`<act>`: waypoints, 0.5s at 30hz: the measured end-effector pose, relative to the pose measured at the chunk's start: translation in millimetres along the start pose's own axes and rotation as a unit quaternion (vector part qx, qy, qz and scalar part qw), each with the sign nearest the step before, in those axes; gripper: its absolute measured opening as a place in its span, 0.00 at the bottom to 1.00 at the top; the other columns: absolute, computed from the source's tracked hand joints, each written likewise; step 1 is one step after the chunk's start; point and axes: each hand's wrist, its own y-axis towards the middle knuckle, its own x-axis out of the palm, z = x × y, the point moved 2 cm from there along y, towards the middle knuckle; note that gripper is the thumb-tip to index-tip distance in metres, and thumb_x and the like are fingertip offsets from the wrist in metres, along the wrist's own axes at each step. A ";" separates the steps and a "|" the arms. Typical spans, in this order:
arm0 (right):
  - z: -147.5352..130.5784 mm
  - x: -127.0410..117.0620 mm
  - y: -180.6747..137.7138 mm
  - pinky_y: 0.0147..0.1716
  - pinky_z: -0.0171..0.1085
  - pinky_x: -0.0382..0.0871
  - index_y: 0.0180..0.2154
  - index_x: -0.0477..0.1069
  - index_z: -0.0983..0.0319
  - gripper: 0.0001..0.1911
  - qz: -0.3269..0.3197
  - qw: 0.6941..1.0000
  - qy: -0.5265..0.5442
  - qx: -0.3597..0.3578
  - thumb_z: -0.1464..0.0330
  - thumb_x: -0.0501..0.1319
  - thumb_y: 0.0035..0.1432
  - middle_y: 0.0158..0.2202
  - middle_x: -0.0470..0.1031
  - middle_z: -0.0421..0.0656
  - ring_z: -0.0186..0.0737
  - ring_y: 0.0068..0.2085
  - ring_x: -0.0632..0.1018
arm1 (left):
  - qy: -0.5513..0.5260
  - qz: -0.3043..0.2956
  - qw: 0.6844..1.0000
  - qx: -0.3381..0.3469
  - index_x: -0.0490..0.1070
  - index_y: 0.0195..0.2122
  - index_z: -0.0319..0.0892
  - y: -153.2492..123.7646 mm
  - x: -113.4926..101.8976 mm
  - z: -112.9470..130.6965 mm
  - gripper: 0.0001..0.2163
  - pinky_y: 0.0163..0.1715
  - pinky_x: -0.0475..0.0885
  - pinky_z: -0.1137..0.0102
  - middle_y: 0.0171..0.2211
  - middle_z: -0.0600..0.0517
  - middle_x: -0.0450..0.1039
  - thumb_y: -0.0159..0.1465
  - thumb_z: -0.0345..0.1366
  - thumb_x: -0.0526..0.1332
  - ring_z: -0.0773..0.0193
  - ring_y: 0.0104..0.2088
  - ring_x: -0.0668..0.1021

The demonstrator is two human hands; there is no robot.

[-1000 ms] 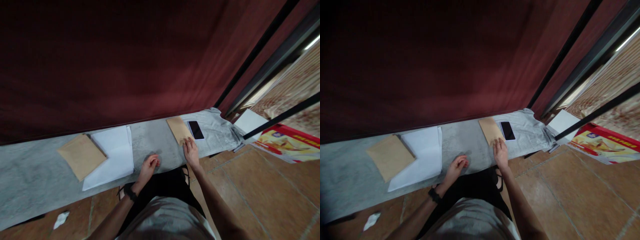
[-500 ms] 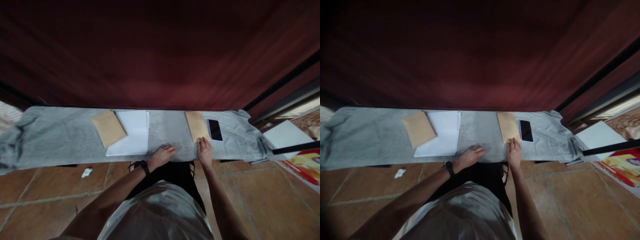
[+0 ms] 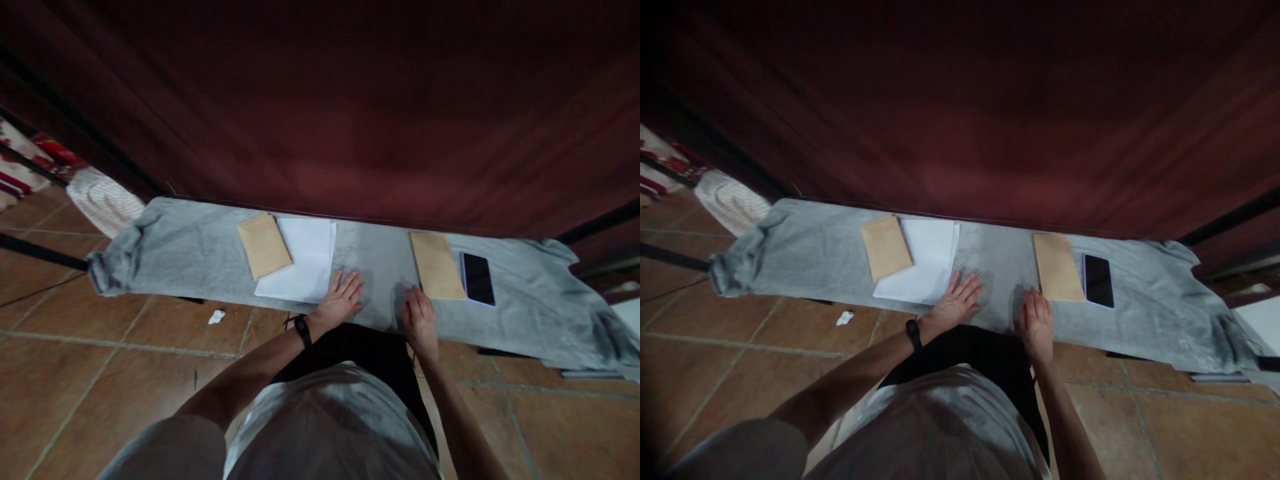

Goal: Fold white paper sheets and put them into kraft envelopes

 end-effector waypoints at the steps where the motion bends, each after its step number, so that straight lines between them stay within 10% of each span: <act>1: -6.7 3.6 -0.5 0.63 0.55 0.63 0.63 0.64 0.61 0.22 -0.007 1.000 0.004 -0.006 0.66 0.50 0.72 0.66 0.66 0.54 0.52 0.66 0.67 | 0.002 -0.002 0.999 -0.045 0.62 0.66 0.36 -5.5 1.6 -5.8 0.25 0.70 0.47 0.42 0.70 0.36 0.58 0.73 0.44 0.53 0.45 0.72 0.57; 7: -20.5 11.8 -3.6 0.65 0.51 0.58 0.62 0.65 0.62 0.20 -0.024 1.000 -0.017 -0.004 0.68 0.49 0.73 0.61 0.73 0.52 0.47 0.63 0.72 | 0.000 0.006 0.976 -0.216 0.56 0.70 0.32 -44.0 16.1 -25.2 0.32 0.69 0.49 0.41 0.71 0.31 0.54 0.72 0.50 0.53 0.42 0.72 0.55; 15: -22.1 11.8 -2.6 0.64 0.50 0.58 0.62 0.66 0.59 0.21 -0.021 0.999 -0.024 0.009 0.69 0.49 0.72 0.60 0.74 0.50 0.47 0.61 0.73 | -0.078 0.033 0.972 -0.217 0.62 0.66 0.33 -63.7 30.0 -38.3 0.24 0.67 0.62 0.49 0.67 0.32 0.63 0.73 0.41 0.53 0.47 0.69 0.64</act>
